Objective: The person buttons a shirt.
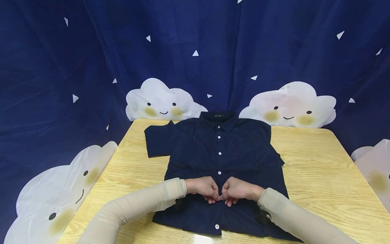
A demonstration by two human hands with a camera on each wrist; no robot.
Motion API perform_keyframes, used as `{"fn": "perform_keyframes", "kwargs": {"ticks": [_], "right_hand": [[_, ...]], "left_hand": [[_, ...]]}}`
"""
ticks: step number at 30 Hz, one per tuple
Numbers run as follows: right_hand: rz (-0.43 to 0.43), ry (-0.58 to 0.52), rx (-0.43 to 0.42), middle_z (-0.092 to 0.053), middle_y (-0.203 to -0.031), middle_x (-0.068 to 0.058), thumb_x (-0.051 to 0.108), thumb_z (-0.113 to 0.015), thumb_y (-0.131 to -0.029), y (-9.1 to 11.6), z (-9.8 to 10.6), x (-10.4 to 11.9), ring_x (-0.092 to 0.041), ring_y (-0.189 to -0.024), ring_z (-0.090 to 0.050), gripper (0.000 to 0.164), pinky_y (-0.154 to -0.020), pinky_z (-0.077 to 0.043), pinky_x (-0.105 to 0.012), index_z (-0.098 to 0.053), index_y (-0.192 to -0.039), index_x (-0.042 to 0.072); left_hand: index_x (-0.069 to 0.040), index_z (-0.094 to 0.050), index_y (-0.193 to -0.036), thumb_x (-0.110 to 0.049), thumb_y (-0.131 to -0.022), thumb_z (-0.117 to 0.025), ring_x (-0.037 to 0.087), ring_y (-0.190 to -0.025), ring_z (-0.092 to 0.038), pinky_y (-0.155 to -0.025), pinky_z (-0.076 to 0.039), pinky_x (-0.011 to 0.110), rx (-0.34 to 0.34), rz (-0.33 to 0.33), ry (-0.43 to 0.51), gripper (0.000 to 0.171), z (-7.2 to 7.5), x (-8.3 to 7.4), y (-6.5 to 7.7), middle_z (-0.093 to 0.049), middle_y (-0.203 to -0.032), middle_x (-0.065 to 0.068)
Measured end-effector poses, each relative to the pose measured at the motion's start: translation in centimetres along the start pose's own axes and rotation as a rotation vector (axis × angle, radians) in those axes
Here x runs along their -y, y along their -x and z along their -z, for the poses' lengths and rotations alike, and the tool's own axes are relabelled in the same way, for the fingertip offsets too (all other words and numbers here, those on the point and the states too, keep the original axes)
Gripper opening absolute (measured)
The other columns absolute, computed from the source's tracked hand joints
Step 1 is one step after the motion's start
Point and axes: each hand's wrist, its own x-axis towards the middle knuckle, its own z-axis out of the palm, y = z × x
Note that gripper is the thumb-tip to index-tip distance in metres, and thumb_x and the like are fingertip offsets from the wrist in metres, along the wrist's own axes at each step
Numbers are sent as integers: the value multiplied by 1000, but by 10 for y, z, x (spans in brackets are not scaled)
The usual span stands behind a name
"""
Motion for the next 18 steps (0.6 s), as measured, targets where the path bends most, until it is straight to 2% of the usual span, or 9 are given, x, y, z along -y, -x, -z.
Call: {"fn": "perform_keyframes", "kwargs": {"ticks": [5, 13, 18], "right_hand": [[7, -23, -3, -64, -59, -11, 15, -69, -83, 0, -1, 0, -13, -53, -61, 22, -46, -45, -23, -65, -69, -1], [12, -36, 31, -65, -62, -12, 14, -66, -86, 0, 1, -1, -13, -55, -60, 21, -50, -48, -25, -67, -74, -2], [-11, -118, 73, -66, -68, -11, 9, -59, -88, 0, 4, -4, -13, -60, -63, 17, -55, -51, -27, -67, -79, -4]], "left_hand": [[-2, -65, -65, 2, -84, -63, 5, -47, -52, -45, -41, 18, 26, 9, -1, 19, 0, 1, -1, -57, -53, -1], [-4, -62, -65, 1, -85, -62, 5, -48, -53, -46, -41, 18, 44, 29, 44, 21, 1, 2, -4, -58, -54, -1], [-4, -63, -65, -1, -87, -63, 6, -47, -54, -45, -42, 19, 43, 50, 38, 22, 0, 1, -5, -58, -53, 1]]}}
